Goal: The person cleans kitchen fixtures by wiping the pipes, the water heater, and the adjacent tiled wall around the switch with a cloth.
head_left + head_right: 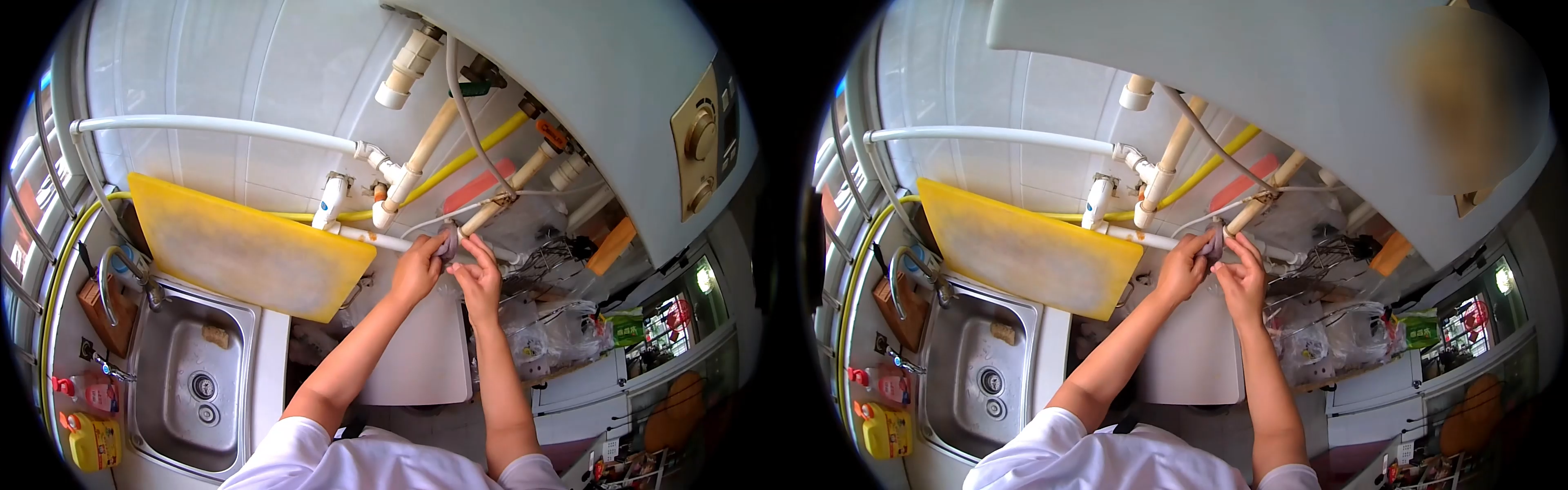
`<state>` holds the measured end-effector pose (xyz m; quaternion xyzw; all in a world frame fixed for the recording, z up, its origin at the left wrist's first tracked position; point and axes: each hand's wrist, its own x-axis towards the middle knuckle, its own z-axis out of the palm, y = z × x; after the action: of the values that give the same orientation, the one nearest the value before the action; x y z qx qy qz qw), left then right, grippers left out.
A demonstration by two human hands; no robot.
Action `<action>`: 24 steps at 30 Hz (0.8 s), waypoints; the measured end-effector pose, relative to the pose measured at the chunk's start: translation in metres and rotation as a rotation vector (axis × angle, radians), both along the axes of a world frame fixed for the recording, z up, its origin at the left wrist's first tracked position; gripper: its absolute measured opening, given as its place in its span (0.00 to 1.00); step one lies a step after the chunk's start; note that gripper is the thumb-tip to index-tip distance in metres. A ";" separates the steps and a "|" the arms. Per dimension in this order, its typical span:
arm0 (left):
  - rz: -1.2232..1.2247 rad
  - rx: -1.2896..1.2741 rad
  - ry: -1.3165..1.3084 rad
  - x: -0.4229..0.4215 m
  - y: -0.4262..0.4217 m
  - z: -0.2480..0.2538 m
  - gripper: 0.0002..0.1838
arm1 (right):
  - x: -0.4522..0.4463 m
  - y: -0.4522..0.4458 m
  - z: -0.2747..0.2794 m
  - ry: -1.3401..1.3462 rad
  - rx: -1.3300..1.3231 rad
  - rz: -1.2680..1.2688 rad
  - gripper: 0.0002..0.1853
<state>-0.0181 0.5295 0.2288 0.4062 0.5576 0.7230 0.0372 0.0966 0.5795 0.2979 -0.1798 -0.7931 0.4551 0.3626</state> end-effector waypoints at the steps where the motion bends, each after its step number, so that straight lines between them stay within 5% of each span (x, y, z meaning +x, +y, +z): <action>1: -0.001 -0.001 -0.001 -0.002 0.002 0.004 0.26 | 0.000 0.000 -0.001 -0.010 0.015 -0.006 0.24; 9: -0.089 -0.110 -0.044 -0.005 -0.009 0.014 0.26 | 0.000 -0.003 -0.003 -0.002 0.002 0.009 0.25; 13: -0.093 -0.020 -0.075 0.033 -0.005 -0.044 0.25 | 0.003 -0.002 0.000 0.019 -0.039 0.025 0.27; 15: -0.147 0.190 -0.435 0.051 0.001 -0.055 0.25 | 0.005 -0.001 -0.002 0.052 -0.103 0.058 0.29; 19: 0.155 0.165 -0.246 0.035 0.001 -0.019 0.28 | 0.004 -0.005 -0.001 0.084 -0.153 0.106 0.31; 24: -0.063 0.006 -0.127 0.005 0.017 0.006 0.32 | 0.005 0.007 -0.001 0.055 -0.126 0.080 0.31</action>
<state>-0.0129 0.5466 0.2353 0.3771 0.5388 0.7475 0.0938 0.1021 0.5868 0.2968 -0.1578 -0.7594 0.5229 0.3536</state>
